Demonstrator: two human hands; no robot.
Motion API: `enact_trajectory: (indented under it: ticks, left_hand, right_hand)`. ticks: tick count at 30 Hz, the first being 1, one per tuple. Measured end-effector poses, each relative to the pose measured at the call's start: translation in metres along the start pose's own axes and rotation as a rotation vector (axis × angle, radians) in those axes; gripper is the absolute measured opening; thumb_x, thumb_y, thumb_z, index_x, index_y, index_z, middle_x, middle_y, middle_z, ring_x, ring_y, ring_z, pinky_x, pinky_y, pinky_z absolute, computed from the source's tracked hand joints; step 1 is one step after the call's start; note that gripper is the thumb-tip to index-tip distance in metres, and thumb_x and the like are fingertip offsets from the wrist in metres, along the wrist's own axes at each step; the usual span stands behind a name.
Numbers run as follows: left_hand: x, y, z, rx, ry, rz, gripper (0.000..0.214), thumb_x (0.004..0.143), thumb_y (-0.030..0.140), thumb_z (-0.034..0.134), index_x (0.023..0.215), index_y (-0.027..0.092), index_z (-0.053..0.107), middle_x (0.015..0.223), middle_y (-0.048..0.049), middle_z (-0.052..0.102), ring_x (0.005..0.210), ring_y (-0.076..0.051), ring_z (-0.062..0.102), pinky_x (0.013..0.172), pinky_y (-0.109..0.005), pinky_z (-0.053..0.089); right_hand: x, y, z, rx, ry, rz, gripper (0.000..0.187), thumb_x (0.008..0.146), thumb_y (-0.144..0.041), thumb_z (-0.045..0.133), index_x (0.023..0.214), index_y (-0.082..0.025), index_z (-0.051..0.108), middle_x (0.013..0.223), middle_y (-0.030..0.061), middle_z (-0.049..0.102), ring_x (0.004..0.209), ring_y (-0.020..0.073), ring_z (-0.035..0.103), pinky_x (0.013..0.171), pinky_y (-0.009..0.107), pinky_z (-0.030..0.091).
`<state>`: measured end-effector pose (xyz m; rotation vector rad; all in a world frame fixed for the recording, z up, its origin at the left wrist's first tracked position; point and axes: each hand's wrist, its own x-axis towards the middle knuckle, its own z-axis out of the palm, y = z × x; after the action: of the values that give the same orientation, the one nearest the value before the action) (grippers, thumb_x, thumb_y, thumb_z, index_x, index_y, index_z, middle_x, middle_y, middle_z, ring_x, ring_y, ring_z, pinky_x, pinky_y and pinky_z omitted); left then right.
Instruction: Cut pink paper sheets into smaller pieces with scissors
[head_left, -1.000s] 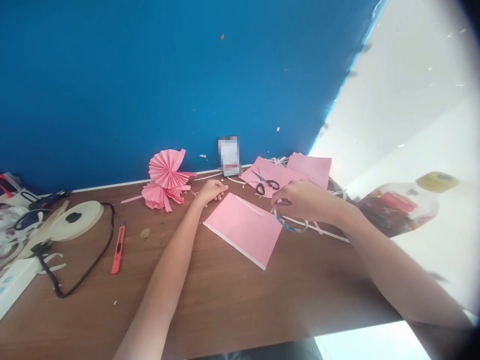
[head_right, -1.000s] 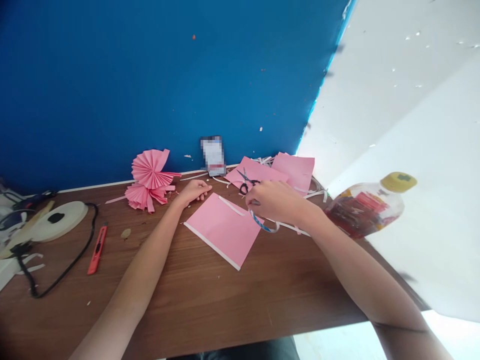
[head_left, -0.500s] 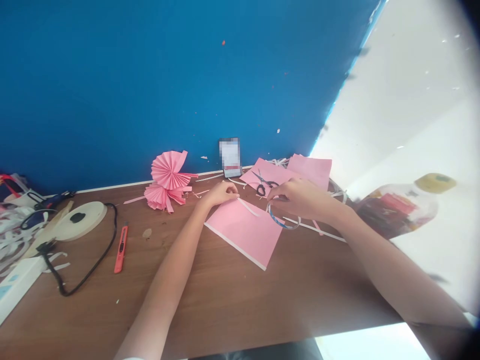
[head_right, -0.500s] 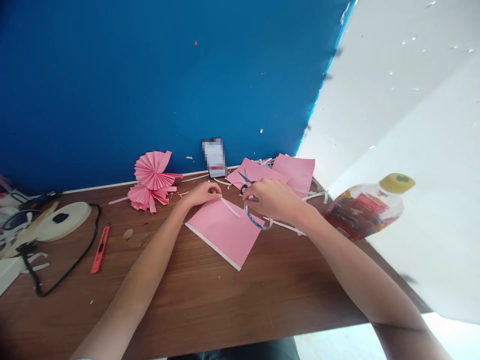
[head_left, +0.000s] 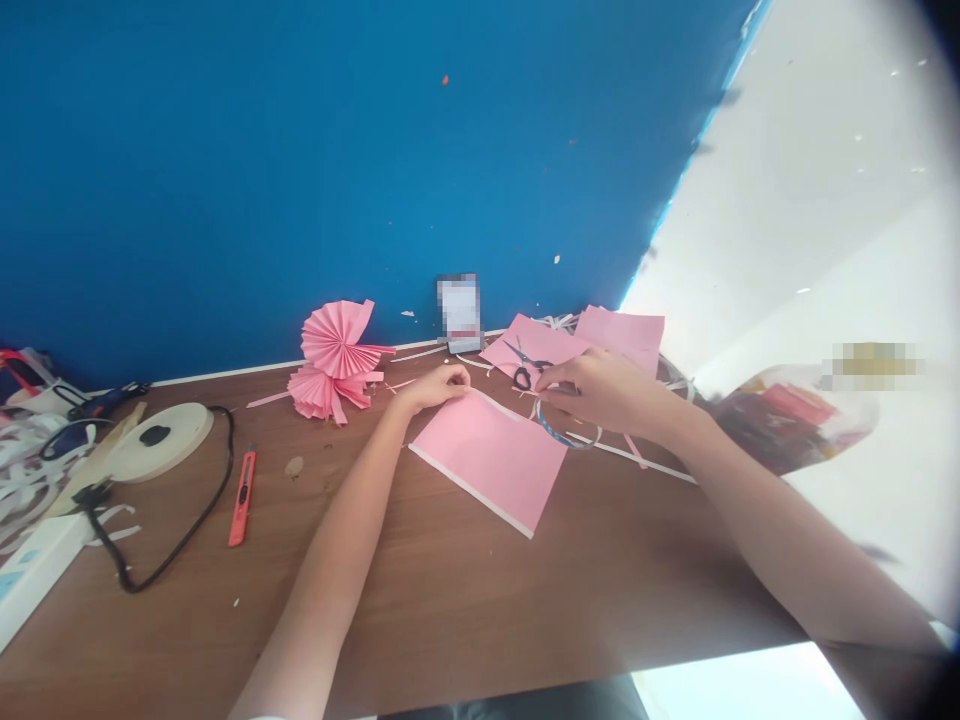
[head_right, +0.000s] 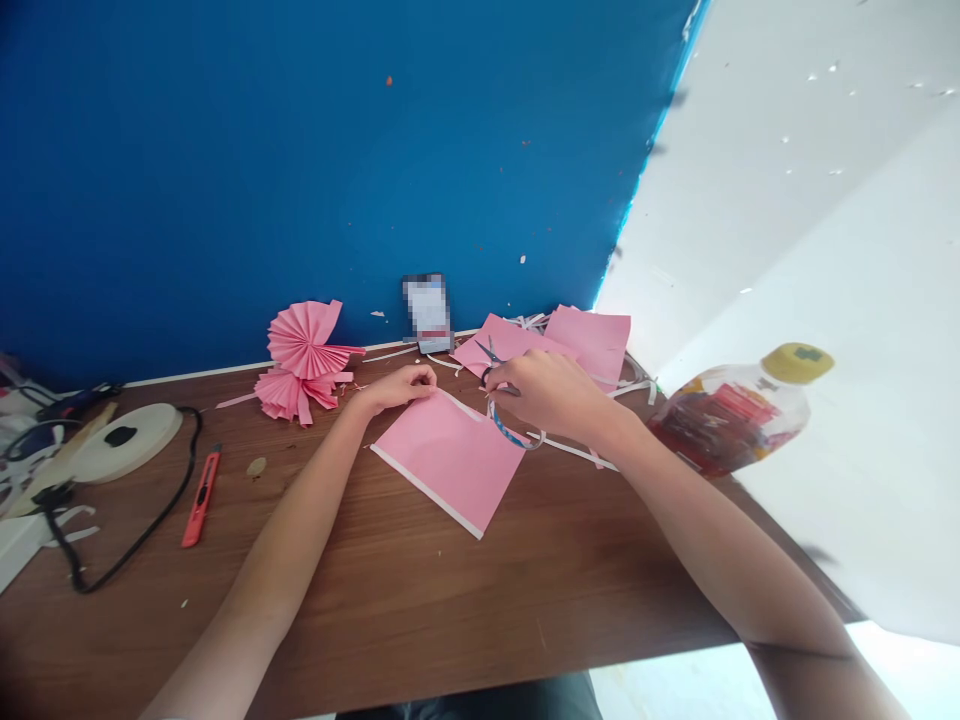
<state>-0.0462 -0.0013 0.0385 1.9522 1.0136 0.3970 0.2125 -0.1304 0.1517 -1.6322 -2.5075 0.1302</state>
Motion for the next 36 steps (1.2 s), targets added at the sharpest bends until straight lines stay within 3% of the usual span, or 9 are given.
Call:
enact_trajectory:
  ticks: [7,13,20,25,32,36]
  left_hand:
    - [-0.004,-0.010,-0.007,-0.293,0.097,-0.130,0.026,0.075,0.037,0.064,0.083,0.014,0.056,0.071,-0.0013,0.055,0.062,-0.008,0.050,0.058,-0.020,0.039]
    - [-0.005,-0.003,-0.007,-0.226,0.127,-0.172,0.022,0.075,0.036,0.062,0.076,0.015,0.058,0.059,0.0008,0.049,0.051,-0.007,0.043,0.050,-0.020,0.034]
    - [0.003,-0.008,-0.005,-0.082,0.108,-0.187,0.015,0.070,0.029,0.061,0.066,0.015,0.059,0.054,-0.0007,0.051,0.047,-0.009,0.043,0.046,-0.023,0.031]
    - [0.010,-0.012,-0.001,0.096,0.098,-0.191,0.014,0.066,0.025,0.057,0.057,0.015,0.060,0.052,-0.0018,0.052,0.046,-0.010,0.042,0.044,-0.024,0.024]
    - [0.009,-0.011,-0.001,0.111,0.070,-0.166,0.017,0.066,0.025,0.055,0.052,0.015,0.057,0.052,-0.0028,0.053,0.046,-0.010,0.041,0.045,-0.025,0.025]
    - [0.009,-0.013,-0.002,0.105,0.084,-0.179,0.016,0.065,0.026,0.056,0.053,0.015,0.055,0.051,-0.0020,0.050,0.046,-0.010,0.040,0.046,-0.025,0.025]
  right_hand:
    - [-0.006,0.000,-0.007,-0.001,-0.110,0.005,0.027,0.084,-0.031,0.047,0.087,-0.028,0.074,0.086,0.0034,0.072,0.072,0.0177,0.060,0.056,0.025,0.033]
    - [-0.011,0.010,-0.010,0.015,-0.238,-0.028,0.025,0.080,-0.025,0.048,0.077,-0.027,0.074,0.082,0.0025,0.071,0.073,0.0177,0.061,0.056,0.025,0.035]
    - [-0.005,0.022,0.013,0.060,-0.386,-0.037,0.019,0.075,-0.029,0.055,0.076,-0.025,0.074,0.075,0.0048,0.069,0.068,0.0200,0.062,0.058,0.027,0.039]
    - [-0.001,0.028,0.021,0.081,-0.462,-0.001,0.019,0.071,-0.022,0.054,0.077,-0.025,0.072,0.084,0.0036,0.070,0.071,0.0190,0.063,0.056,0.025,0.040]
    - [0.002,0.019,0.021,0.072,-0.575,0.049,0.018,0.068,-0.019,0.053,0.070,-0.022,0.070,0.076,0.0036,0.069,0.056,0.0151,0.058,0.047,0.025,0.033]
    - [0.004,0.019,0.019,0.079,-0.571,0.048,0.017,0.068,-0.021,0.053,0.068,-0.021,0.069,0.071,0.0037,0.066,0.057,0.0152,0.057,0.048,0.025,0.033]
